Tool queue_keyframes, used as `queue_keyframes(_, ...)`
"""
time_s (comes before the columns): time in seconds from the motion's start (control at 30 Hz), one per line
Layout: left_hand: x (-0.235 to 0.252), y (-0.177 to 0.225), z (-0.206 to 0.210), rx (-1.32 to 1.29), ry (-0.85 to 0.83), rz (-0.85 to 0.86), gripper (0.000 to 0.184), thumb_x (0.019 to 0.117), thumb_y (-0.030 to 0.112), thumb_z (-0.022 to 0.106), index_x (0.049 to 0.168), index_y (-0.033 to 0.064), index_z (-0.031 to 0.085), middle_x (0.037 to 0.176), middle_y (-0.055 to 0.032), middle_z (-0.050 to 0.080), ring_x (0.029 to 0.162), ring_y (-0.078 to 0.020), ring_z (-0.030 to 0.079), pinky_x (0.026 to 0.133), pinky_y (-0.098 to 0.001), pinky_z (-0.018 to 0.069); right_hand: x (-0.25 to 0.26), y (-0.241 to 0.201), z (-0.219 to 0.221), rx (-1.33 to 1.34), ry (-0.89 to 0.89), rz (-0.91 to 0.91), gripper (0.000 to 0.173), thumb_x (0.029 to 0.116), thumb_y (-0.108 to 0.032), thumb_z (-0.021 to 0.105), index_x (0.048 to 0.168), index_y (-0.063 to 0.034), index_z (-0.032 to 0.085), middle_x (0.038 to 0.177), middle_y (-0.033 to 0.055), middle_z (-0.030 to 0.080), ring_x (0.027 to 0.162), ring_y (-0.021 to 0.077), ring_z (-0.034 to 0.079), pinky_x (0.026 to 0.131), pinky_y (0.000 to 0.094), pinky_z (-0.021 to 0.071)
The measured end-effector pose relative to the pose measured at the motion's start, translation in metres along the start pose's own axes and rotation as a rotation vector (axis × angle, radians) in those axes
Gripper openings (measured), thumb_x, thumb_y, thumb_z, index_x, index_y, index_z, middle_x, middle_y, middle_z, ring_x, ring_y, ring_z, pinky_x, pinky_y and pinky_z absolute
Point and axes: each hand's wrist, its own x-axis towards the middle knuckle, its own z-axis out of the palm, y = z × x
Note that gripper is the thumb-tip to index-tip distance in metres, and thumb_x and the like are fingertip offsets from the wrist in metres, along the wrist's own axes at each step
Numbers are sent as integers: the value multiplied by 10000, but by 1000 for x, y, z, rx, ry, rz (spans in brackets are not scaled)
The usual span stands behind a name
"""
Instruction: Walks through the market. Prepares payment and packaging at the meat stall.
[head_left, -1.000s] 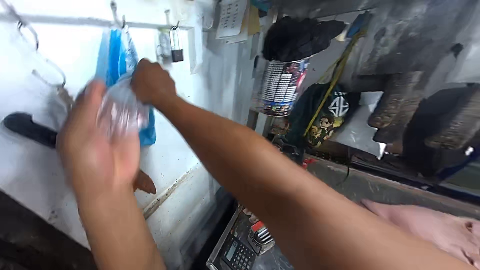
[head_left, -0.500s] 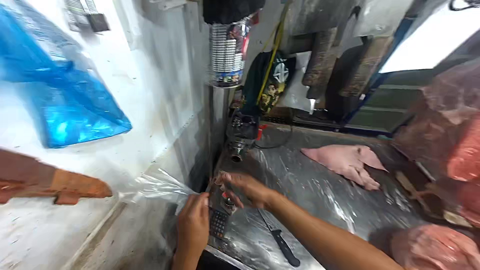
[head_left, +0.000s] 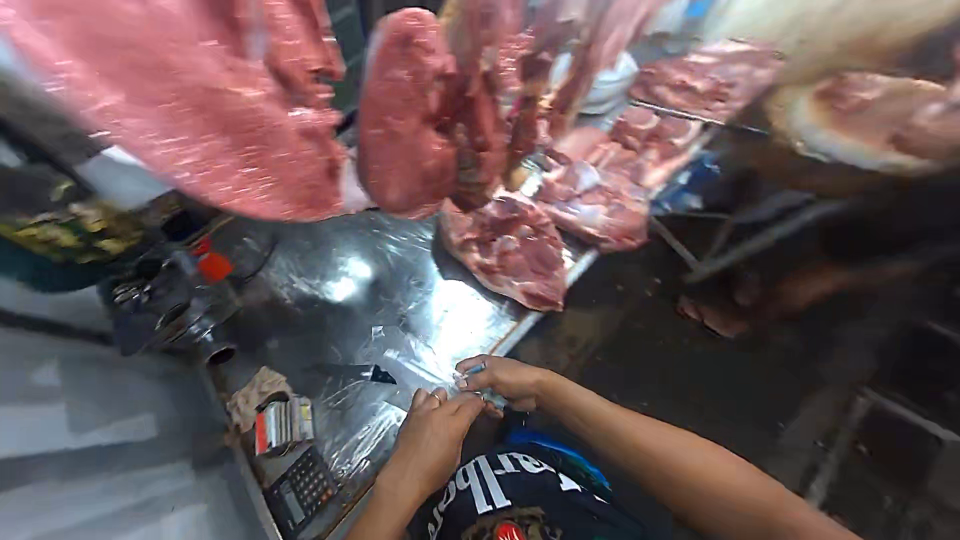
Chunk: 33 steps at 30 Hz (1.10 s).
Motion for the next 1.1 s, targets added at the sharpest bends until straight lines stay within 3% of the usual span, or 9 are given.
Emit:
queue_keyframes(0.07, 27, 9, 6, -30, -70, 12, 498, 867, -1, 646, 1313, 220, 674, 1382, 26, 652, 1050, -253, 680, 818, -470, 551, -22, 20, -20, 187, 174, -109, 152, 1048, -283, 529, 1095, -149, 584, 711, -5, 579, 524, 92, 548, 493, 265, 503)
queue_keyframes(0.2, 72, 29, 14, -97, -185, -329, 523, 908, 31, 646, 1421, 100, 575, 1323, -156, 615, 1020, -298, 704, 870, -468, 610, -64, 31, -61, 625, 565, -295, 185, 1094, -278, 447, 1172, -138, 539, 705, 23, 559, 522, 129, 547, 476, 284, 500)
queue_keyframes(0.33, 107, 12, 28, -155, -455, -373, 190, 968, 208, 646, 1064, 61, 720, 994, -122, 714, 939, -272, 696, 890, -495, 568, -103, 32, -110, 798, 794, -370, 207, 1103, -297, 446, 1193, -135, 536, 707, 35, 566, 513, 137, 543, 466, 290, 494)
queue_keyframes(0.47, 141, 9, 20, -470, -155, -211, 184, 956, 263, 680, 1015, 114, 770, 1090, -4, 731, 989, -119, 677, 870, -334, 581, -148, 35, -155, 878, 816, -366, 206, 1096, -302, 470, 1192, -138, 551, 717, 40, 563, 515, 141, 546, 454, 284, 493)
queue_keyframes(0.57, 179, 38, 18, -986, 86, -224, 107, 937, 125, 685, 1002, 44, 657, 852, -40, 723, 754, -131, 704, 703, -304, 613, -174, 47, -179, 882, 715, -369, 209, 1090, -299, 486, 1210, -144, 560, 734, 37, 577, 528, 129, 558, 460, 265, 494)
queue_keyframes(0.63, 201, 58, 21, -1303, 175, -275, 144, 902, 111, 706, 989, 114, 592, 769, -23, 686, 649, -106, 675, 588, -279, 589, -190, 57, -188, 886, 672, -408, 231, 1087, -317, 495, 1220, -142, 568, 750, 35, 584, 541, 126, 569, 474, 263, 508)
queue_keyframes(0.8, 229, 94, 35, -1203, 259, -431, 160, 955, -20, 508, 1088, 47, 567, 709, -8, 687, 546, -77, 639, 504, -231, 554, -250, 89, -171, 694, 833, -515, 263, 1067, -320, 512, 1209, -111, 585, 753, 10, 579, 562, 110, 567, 508, 266, 517)
queue_keyframes(0.93, 241, 117, 68, -1229, 49, -309, 229, 892, -83, 623, 1088, 35, 618, 784, -1, 710, 647, -81, 672, 617, -253, 595, -267, 113, -110, 290, 898, -462, 295, 983, -339, 645, 1158, -102, 661, 772, 27, 610, 571, 117, 575, 523, 303, 525)
queue_keyframes(1.1, 257, 165, 93, -1077, -187, 0, 75, 951, 15, 614, 967, -1, 686, 665, -7, 661, 543, -66, 613, 519, -229, 545, -248, 105, -41, 235, 1038, -501, 330, 961, -368, 700, 1160, -105, 677, 798, 69, 649, 555, 136, 563, 526, 335, 508)
